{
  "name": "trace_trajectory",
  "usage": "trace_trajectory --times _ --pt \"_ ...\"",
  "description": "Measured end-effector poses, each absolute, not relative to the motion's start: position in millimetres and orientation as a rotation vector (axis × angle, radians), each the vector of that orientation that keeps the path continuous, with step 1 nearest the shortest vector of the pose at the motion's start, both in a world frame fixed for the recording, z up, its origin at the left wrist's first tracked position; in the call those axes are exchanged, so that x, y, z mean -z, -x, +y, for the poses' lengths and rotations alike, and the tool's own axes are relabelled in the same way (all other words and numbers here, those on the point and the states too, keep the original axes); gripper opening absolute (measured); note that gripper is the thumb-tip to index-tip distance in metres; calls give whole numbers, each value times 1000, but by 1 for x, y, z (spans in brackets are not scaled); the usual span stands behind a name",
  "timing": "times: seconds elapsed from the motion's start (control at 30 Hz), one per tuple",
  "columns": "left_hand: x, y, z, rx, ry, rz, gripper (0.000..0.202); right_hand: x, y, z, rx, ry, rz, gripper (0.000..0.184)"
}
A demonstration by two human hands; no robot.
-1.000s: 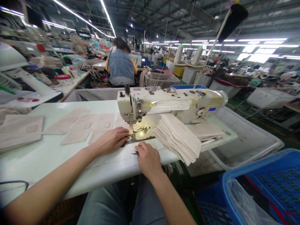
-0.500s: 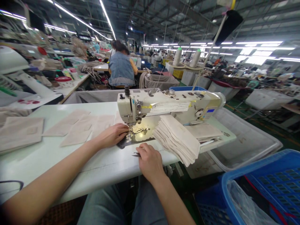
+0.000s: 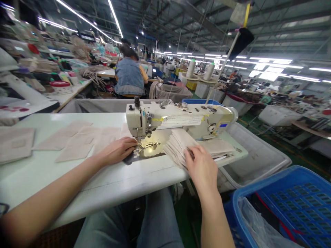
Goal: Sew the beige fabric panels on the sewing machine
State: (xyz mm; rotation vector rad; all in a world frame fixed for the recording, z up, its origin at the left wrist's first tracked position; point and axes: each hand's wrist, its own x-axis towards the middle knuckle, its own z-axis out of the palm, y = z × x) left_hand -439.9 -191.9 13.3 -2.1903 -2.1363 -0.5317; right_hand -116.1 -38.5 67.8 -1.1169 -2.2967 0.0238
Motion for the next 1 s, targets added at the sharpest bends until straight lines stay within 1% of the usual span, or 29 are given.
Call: trace_trajectory --times 0.1,0.17,0.27,0.37,0.47,0.57,0.67,0.73,0.8,0.83,0.87,0.93,0.97,1.0 --pt "-12 438 -195 540 2173 -2139 34 -61 110 -22 -221 1150 -2313 33" --pt "-11 436 -198 541 2145 -2146 33 -58 107 -18 -258 1105 -2257 39" --pt "-8 433 -200 539 2094 -2156 32 -61 104 -27 -75 981 -1995 40" --pt "-5 431 -201 530 2076 -2161 33 -67 100 -47 174 899 -1627 34" --pt "-6 432 -204 529 2078 -2174 34 -72 97 -67 170 881 -1413 28" --pt "-8 436 -214 513 2050 -2238 34 -74 97 -85 35 832 -1472 23" --pt "-11 438 -233 503 2003 -2331 36 -73 104 -99 -37 741 -1719 16" --pt "-16 432 -245 577 1943 -2383 36 -68 112 -106 -70 616 -1851 13" --pt "-25 415 -253 783 1820 -2516 37 -59 122 -113 -69 495 -1932 10" --pt "-31 404 -255 954 1737 -2638 42 -52 128 -117 -60 449 -1973 12" --pt "-36 393 -256 1183 1651 -2802 51 -45 134 -121 -52 407 -2022 15" --pt "-47 374 -255 1795 1473 -3116 71 -32 146 -132 -58 311 -2159 19" --pt "-50 368 -253 2066 1378 -3197 73 -25 150 -139 -70 256 -2233 21" --pt "-52 364 -251 2264 1294 -3223 71 -19 154 -145 -86 196 -2301 22"
